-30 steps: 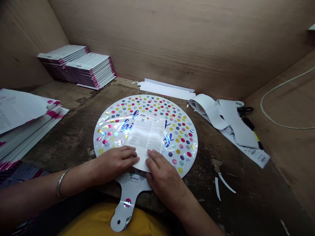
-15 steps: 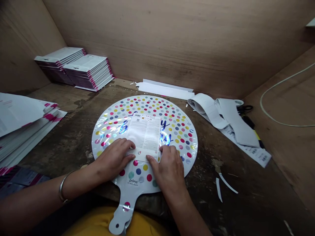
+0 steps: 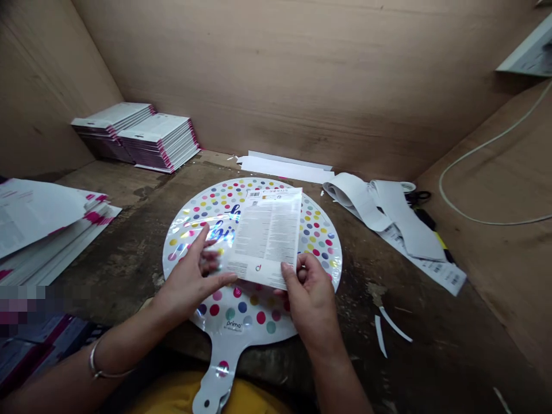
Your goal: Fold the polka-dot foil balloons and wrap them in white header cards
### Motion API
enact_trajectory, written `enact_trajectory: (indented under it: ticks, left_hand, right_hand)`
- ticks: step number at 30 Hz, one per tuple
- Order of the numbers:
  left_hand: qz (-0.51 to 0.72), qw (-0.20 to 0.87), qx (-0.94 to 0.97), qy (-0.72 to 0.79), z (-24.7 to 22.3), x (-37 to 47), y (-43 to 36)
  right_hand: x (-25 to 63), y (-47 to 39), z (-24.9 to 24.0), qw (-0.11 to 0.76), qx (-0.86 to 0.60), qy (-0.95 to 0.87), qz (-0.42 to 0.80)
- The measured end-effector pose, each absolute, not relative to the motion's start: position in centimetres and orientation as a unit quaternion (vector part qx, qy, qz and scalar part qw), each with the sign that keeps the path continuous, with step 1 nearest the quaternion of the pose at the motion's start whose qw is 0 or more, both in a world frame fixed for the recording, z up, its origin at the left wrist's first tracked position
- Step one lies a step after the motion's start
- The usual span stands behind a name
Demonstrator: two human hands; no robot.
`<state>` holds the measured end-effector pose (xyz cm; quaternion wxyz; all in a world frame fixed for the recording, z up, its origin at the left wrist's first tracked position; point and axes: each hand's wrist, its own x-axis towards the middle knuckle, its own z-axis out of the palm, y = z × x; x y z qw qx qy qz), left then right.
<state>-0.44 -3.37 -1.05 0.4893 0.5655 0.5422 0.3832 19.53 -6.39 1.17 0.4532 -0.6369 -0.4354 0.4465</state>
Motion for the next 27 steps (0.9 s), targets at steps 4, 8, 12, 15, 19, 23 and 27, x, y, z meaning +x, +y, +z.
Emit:
enact_trajectory:
  ticks: [4,8,12,15,19,23,27]
  left_hand:
    - [0.388,0.729,0.417,0.38,-0.9,0.9,-4.1]
    - [0.455,0.727,0.351,0.377,-1.4,2.4,-5.1]
    - [0.46,0.72,0.311,0.417,-1.7,3.7,-5.8]
    - [0.442,0.719,0.307,0.439,-1.7,4.2,-6.2]
    - [0.474,0.707,0.31,0.424,-1.7,4.7,-6.3]
    - [0.482,0.699,0.332,0.411,-1.9,4.3,-6.1]
    - [0.467,0.68,0.355,0.441,-2.2,3.5,-5.9]
  right_hand:
    - [20.4,-7.2,1.3,0.479,-0.567,-0.38,0.552]
    - [20.1,-8.5,0.8,0.534,-0.499,-0.268,0.628]
    - [18.0,-9.5,0.3,0.565,-0.444,-0.213,0.662]
    - [16.8,-9.6,0.0,0.602,-0.427,-0.188,0.648]
    - [16.8,-9.6,-0.4,0.588,-0.433,-0.162,0.663]
    - [18.3,-9.8,-0.4,0.526,-0.432,-0.225,0.697]
    - [20.9,-9.8,0.5,0.493,-0.587,-0.438,0.469]
